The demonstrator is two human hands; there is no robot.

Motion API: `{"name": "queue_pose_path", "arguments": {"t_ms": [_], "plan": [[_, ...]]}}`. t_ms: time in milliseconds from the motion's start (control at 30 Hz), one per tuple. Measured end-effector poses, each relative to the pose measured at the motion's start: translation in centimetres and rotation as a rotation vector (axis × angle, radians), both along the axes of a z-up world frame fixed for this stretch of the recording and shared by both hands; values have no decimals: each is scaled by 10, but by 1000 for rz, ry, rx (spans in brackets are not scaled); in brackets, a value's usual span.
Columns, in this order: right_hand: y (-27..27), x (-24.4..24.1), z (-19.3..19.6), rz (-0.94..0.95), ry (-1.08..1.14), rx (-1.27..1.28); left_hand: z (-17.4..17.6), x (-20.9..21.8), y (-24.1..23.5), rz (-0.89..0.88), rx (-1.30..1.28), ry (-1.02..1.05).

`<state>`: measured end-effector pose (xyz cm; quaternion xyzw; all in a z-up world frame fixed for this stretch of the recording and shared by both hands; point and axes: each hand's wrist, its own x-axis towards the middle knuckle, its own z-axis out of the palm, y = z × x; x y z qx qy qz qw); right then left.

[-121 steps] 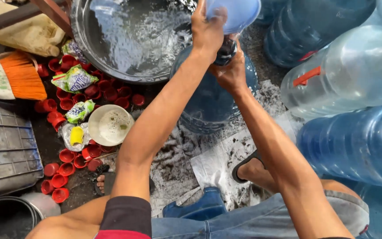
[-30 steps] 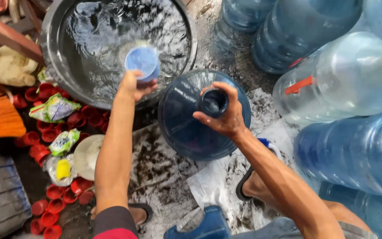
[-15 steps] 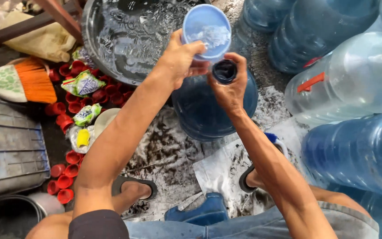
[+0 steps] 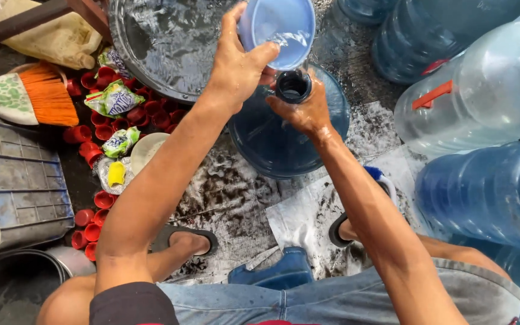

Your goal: The person scrubs the exterior of a large blue water container with a brush and soap, then rinses it with water from a nearby basin using a cup. They then use a long white tube to fill the container with water, shaking it to clean the interior, and repeat the rinsing and filling process.

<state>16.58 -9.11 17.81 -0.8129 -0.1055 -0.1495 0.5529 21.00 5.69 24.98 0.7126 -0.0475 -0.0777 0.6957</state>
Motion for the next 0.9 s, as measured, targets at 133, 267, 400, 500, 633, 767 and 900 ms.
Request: {"name": "queue_pose_path", "arguments": {"t_ms": [133, 267, 400, 500, 633, 767, 900], "plan": [[2, -6, 6, 30, 105, 81, -24, 4, 6, -27, -28, -243], [4, -8, -15, -128, -101, -109, -28, 2, 6, -1, 65, -502], [-1, -10, -30, -139, -251, -8, -45, 2, -1, 191, 335, -558], [0, -12, -27, -145, -355, -71, -45, -2, -9, 198, 482, -615], [5, -15, -3, -201, -81, -113, -63, -4, -7, 133, 688, -851], [4, -9, 7, 46, -34, 88, -94, 11, 5, 161, 722, -1060], [4, -9, 10, 56, -37, 107, -130, 68, 38, 326, 780, -505]]}}
